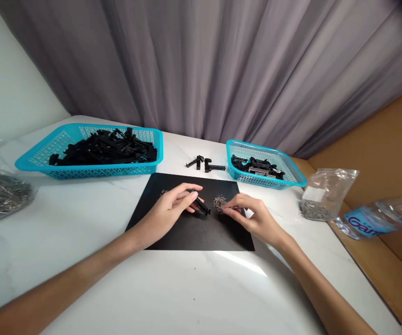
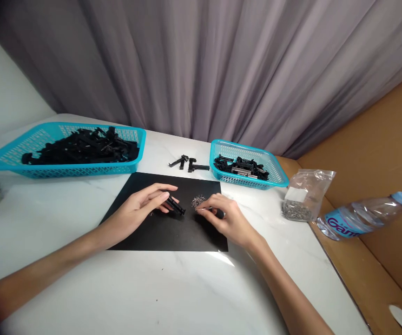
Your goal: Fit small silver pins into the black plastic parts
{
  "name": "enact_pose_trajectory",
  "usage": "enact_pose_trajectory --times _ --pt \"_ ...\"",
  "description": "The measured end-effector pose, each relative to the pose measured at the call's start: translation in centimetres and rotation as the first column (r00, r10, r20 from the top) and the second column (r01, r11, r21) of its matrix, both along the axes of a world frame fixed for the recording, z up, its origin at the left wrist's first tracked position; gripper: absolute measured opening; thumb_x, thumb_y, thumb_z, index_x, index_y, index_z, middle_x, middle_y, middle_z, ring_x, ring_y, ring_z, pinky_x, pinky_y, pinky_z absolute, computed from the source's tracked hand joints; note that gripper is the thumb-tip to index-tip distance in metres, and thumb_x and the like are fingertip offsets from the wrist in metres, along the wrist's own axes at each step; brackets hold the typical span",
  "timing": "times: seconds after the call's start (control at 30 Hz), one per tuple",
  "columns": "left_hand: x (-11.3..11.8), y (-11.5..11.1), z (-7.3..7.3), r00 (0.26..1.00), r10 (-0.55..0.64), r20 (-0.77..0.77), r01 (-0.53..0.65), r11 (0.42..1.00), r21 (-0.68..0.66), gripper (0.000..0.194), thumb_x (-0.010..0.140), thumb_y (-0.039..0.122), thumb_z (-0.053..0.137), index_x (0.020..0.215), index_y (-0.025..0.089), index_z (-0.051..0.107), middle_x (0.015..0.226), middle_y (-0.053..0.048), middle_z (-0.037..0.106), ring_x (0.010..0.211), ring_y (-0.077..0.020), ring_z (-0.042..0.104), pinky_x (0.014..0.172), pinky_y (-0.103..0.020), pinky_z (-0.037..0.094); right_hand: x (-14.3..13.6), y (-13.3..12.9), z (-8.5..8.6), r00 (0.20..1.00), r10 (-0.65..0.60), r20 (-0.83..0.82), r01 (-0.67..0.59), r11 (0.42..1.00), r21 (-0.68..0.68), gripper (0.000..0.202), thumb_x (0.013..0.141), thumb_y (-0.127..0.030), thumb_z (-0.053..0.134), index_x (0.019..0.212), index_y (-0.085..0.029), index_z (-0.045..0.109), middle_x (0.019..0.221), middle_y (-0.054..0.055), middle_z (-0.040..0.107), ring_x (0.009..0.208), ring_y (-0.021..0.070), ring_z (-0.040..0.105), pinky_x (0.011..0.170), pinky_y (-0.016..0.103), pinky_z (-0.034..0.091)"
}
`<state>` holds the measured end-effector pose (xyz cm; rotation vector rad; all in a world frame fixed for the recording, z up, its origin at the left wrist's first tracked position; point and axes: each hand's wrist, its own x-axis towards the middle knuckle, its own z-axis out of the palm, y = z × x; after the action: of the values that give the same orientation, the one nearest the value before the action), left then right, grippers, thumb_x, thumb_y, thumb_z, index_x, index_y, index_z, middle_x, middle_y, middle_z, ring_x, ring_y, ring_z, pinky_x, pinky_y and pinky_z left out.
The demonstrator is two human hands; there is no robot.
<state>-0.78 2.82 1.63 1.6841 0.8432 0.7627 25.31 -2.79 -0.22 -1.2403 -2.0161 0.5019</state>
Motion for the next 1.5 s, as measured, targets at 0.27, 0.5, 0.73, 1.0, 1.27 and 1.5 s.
enact_pose_trajectory --times 0.27,0.5,0.73,1.0,1.27,1.5 --pt "-0.2 0.0 0.1 1.000 0.015 -0.005 -0.015 1.000 0.000 0.036 0.100 0.049 0.053 0.124 0.023 0.062 0.107 -0.004 0.075 0.096 -0.0208 0.071 0.092 -0.036 0.053 -1.4 -0.4 -0.3 1.000 0.010 0.004 -0.010 1.000 0.000 0.018 0.100 -0.030 0.061 0.106 -0.026 0.078 0.093 0.005 0.066 0.083 0.0177 0.062 0.070 0.031 0.050" --pt "0.2 0.1 0.0 0.998 0.030 0.060 -0.021 0.989 -0.145 0.035 0.091 0.050 0.068 0.111 0.021 0.065 0.114 -0.006 0.075 0.099 -0.0230 0.073 0.097 -0.040 0.052 -1.2 -0.4 -0.2 0.994 -0.076 -0.084 0.075 0.997 -0.013 0.014 0.097 -0.028 0.064 0.092 -0.022 0.075 0.084 0.002 0.071 0.066 0.0140 0.058 0.060 0.028 0.046" --pt "0.1 -0.6 0.4 0.998 0.064 0.006 -0.060 0.951 -0.304 0.037 0.080 0.047 0.081 0.077 0.018 0.057 0.130 -0.010 0.069 0.124 -0.0295 0.065 0.117 -0.049 0.037 -2.0 -0.8 0.0 0.987 -0.110 -0.113 0.116 0.992 0.045 0.012 0.096 -0.023 0.062 0.088 -0.021 0.072 0.080 0.001 0.068 0.068 0.0141 0.058 0.060 0.027 0.043" --pt "0.0 -0.6 -0.1 0.980 -0.076 0.184 0.147 0.899 -0.412 0.047 0.077 0.025 0.085 0.115 0.022 0.056 0.117 -0.007 0.074 0.119 -0.0280 0.069 0.111 -0.047 0.046 -3.0 -1.1 -0.3 0.990 -0.124 -0.069 0.126 0.992 0.020 0.013 0.101 -0.021 0.050 0.088 -0.022 0.054 0.081 0.000 0.059 0.071 0.0144 0.055 0.064 0.027 0.045" --pt "0.6 -0.9 0.1 0.980 -0.086 0.180 0.151 0.910 -0.387 0.032 0.092 0.041 0.069 0.113 0.017 0.063 0.110 -0.010 0.074 0.107 -0.0278 0.074 0.095 -0.041 0.059 -3.2 -1.3 -0.3 0.996 -0.080 -0.045 0.083 0.994 0.073 0.015 0.103 -0.027 0.055 0.094 -0.021 0.065 0.088 0.004 0.063 0.072 0.0153 0.059 0.065 0.029 0.047" --pt "0.4 -1.1 0.3 0.982 -0.111 0.149 0.163 0.901 -0.402 0.039 0.096 0.051 0.062 0.115 0.021 0.048 0.111 -0.014 0.077 0.087 -0.0263 0.078 0.067 -0.034 0.058 -3.3 -1.3 -0.2 0.977 -0.126 -0.169 0.129 0.992 0.007 0.012 0.098 -0.029 0.063 0.094 -0.023 0.072 0.088 0.004 0.070 0.072 0.0164 0.063 0.060 0.029 0.048"
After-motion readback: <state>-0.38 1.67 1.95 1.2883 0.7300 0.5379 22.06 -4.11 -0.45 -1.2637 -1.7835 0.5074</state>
